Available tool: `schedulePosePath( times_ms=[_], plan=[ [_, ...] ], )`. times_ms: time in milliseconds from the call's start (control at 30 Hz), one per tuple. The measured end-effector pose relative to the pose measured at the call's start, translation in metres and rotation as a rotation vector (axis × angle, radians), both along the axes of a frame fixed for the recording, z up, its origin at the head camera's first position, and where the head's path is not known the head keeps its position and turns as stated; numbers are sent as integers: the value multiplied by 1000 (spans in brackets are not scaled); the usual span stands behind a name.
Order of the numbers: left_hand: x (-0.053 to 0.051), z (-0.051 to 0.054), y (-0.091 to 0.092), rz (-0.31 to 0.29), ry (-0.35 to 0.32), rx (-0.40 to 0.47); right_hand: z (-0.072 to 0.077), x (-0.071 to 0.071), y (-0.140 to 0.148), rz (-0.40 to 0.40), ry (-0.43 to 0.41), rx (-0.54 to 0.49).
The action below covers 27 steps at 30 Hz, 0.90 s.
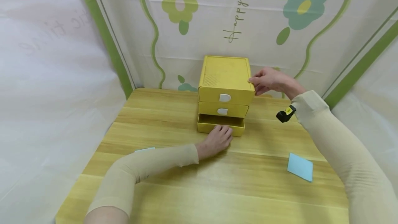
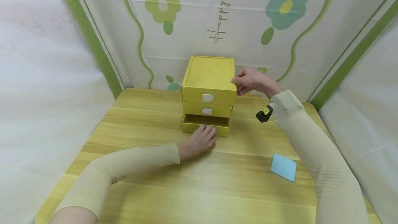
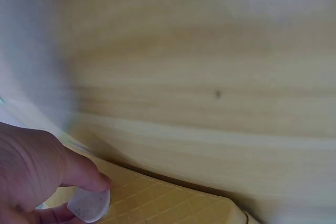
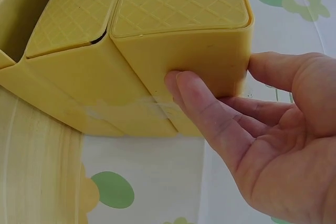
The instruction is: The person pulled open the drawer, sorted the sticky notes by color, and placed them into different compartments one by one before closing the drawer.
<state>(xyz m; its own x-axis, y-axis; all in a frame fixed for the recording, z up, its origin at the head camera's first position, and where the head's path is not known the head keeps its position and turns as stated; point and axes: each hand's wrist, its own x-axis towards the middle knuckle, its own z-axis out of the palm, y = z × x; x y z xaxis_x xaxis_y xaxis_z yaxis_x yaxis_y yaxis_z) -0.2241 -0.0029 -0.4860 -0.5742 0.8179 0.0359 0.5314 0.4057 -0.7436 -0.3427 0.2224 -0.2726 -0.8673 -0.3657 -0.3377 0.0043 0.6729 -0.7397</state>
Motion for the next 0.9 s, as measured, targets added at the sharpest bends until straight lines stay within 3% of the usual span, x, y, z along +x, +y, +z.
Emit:
schedulePosePath(
  times_ms=[167, 333, 500, 900],
  plan=[
    [12, 2, 0, 16, -19, 1, 2, -1, -1, 2, 2, 0],
    [32, 4, 1, 46, -46, -28, 2, 1, -4, 0, 0, -12],
    [48, 4, 0, 59, -33, -26, -2, 0, -3, -6, -11, -16],
    [66, 6, 1, 71, -38, 6, 1, 3, -1, -4, -3, -2]
  ],
)
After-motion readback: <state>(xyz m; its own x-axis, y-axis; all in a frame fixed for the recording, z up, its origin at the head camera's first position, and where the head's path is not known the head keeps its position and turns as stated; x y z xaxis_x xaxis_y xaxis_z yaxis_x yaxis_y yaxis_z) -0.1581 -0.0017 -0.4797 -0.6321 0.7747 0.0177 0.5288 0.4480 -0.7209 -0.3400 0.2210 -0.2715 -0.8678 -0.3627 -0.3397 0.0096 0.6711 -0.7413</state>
